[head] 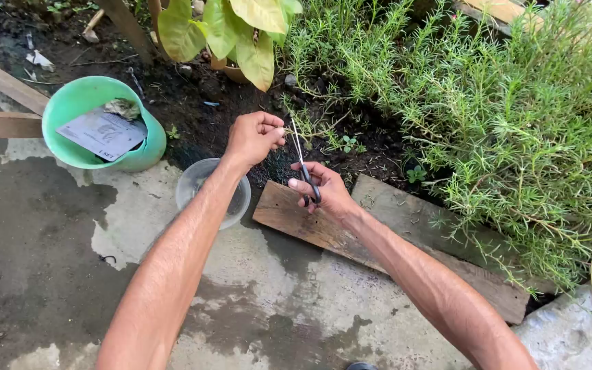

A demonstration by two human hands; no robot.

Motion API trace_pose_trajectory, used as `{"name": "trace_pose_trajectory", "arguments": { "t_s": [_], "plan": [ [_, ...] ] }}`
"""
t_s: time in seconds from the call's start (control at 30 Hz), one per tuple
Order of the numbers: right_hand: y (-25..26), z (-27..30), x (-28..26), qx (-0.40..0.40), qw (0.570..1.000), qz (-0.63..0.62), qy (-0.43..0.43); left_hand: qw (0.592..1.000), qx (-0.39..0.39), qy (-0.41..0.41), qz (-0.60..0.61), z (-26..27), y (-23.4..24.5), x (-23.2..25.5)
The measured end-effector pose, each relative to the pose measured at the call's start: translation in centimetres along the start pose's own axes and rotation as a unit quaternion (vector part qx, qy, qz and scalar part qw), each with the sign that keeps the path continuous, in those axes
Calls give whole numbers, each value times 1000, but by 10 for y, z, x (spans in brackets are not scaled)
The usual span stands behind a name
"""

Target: Pruning small plant stems with a pair of scissors and collecting the cuttings in a plastic bowl.

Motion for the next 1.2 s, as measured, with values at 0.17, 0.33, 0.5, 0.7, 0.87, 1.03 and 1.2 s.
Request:
{"name": "trace_pose_trajectory", "arguments": {
  "t_s": [0.17,0.33,0.5,0.7,0.87,1.03,1.2],
  "plan": [
    [5,8,1,20,1000,3,2,999,-24,-1,28,-9,-10,-32],
    [-3,13,-10,30,999,16,15,997,-54,-2,53,-7,-13,-45],
    [-9,11,-7,27,999,22,16,995,-67,-14,74,-3,-6,-45],
    [-13,10,-3,22,999,21,19,997,-55,-18,57,-6,-9,-47],
    [-17,11,-7,28,999,25,31,997,-18,-11,81,-6,-10,-43],
    [-21,7,-2,24,998,29,41,995,3,-1,102,0,-10,-35],
    [-27,7,0,26,997,35,60,994,20,-9,110,8,-9,-26]
  ]
}}
Point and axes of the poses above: each hand's wrist, its own z-axis away from the middle knuckle, its own y-axis out of the back of the hand, x = y × z, the point moved 1 cm from there along -z, towards the middle knuckle, and after that the axes turned 2 degrees about y, right-handed, at the moved point
